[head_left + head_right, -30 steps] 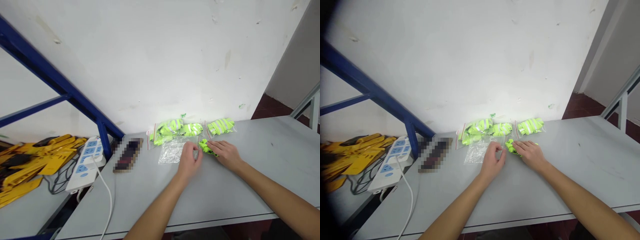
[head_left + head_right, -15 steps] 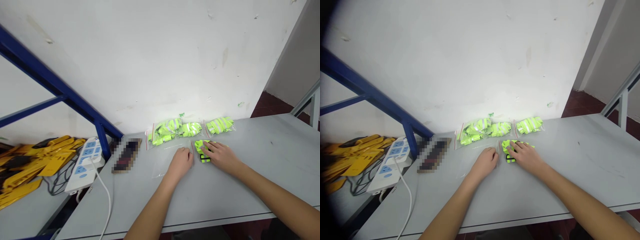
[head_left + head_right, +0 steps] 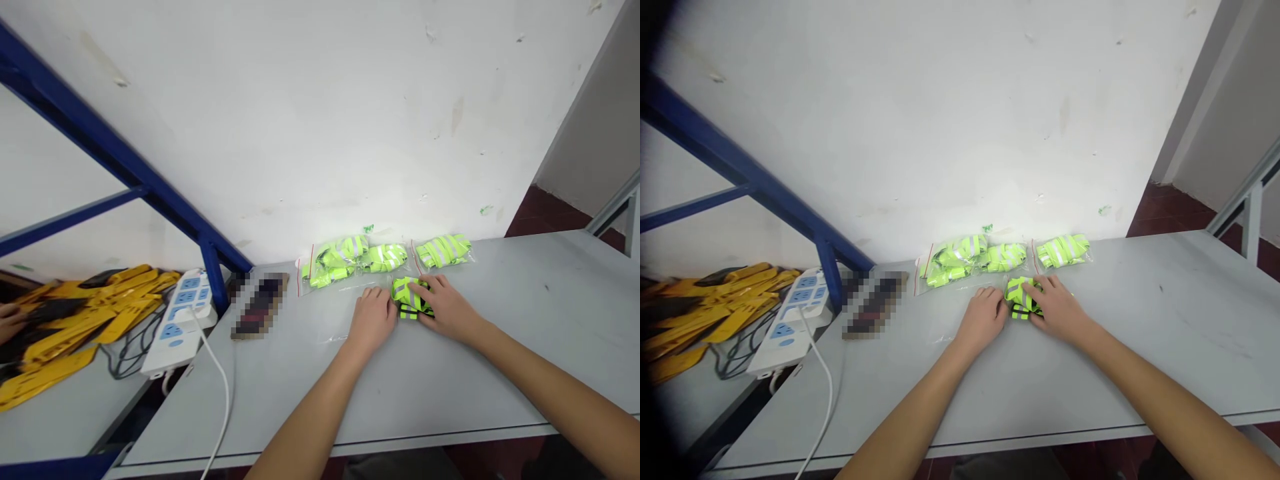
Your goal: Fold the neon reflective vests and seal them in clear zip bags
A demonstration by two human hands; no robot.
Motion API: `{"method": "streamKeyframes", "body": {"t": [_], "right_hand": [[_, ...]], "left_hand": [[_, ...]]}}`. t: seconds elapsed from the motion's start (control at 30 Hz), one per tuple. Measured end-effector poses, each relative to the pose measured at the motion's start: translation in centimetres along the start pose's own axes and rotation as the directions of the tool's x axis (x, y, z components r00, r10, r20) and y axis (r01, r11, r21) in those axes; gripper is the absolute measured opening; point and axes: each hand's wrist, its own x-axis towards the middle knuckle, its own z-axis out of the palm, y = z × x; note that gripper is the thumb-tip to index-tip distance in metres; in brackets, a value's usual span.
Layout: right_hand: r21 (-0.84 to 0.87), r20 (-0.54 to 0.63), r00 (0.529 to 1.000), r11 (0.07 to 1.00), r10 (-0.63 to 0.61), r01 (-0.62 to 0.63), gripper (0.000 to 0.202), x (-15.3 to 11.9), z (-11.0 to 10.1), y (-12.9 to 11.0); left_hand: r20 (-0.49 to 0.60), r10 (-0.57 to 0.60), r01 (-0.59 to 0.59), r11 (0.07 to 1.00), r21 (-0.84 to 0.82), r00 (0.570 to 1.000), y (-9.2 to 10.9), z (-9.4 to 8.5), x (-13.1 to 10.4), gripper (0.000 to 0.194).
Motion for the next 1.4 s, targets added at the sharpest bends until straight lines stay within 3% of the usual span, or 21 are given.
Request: {"method": "streamKeyframes", "body": {"t": [0.17, 0.3, 0.43, 0.6, 0.7, 0.83, 1.0, 1.13, 1.23, 1.4], "right_hand": [[-0.115, 0.087, 0.994, 0.992, 0.062, -0.052, 0.051, 0.1, 0.0, -0.2], [-0.182, 0.080, 0.995, 0.982, 0.063, -0.047, 0.040, 0.2, -0.3, -0.2], [-0.188, 0.003, 0.999, 0.981, 0.038, -0.037, 0.036, 0.1, -0.1, 0.2], [-0.205, -0.135, 0.985, 0.976, -0.108, 0.079, 0.029, -0.4, 0.5, 0.7], [-0.203, -0.216, 0.962, 0.972, -0.165, 0.121, 0.025, -0.7, 0.7, 0.9], [-0.173, -0.285, 0.949, 0.981, -0.138, 0.091, 0.023, -1.0, 1.0, 0.9], [-0.124, -0.146, 0.989, 0.992, -0.003, -0.016, 0.029, -1.0, 0.5, -0.2], [-0.110, -0.007, 0.996, 0.990, 0.088, -0.088, 0.057, -0.9, -0.1, -1.2], [-0.151, 0.034, 0.994, 0.984, 0.101, -0.095, 0.067, -0.8, -0.1, -1.4], [-0.224, 0.071, 0.996, 0.974, 0.053, -0.036, 0.062, -0.7, 0.0, -1.3]], "left_hand": [[-0.082, -0.007, 0.008, 1.000, 0.004, 0.997, 0.1, -0.2, 0.1, 0.017], [-0.106, 0.030, -0.037, 0.997, -0.063, 0.994, -0.1, -0.1, 0.1, 0.018], [-0.112, 0.027, -0.037, 0.995, -0.091, 0.993, -0.2, 0.2, 0.3, 0.017], [-0.093, -0.009, -0.003, 0.991, -0.131, 0.996, -0.7, 0.4, 0.5, 0.018], [-0.098, 0.073, -0.090, 0.979, -0.182, 0.993, -1.0, 0.3, 0.5, 0.024], [-0.090, 0.185, -0.203, 0.935, -0.291, 0.979, -1.2, -0.1, 0.3, 0.038], [0.005, 0.192, -0.176, 0.908, -0.380, 0.981, -0.9, -0.6, 0.0, 0.041], [0.036, 0.208, -0.180, 0.911, -0.372, 0.977, -0.7, -0.8, -0.2, 0.042], [0.029, 0.217, -0.193, 0.917, -0.350, 0.976, -0.6, -0.6, -0.3, 0.042], [0.008, 0.230, -0.218, 0.933, -0.285, 0.973, -0.5, -0.2, -0.1, 0.041]]}}
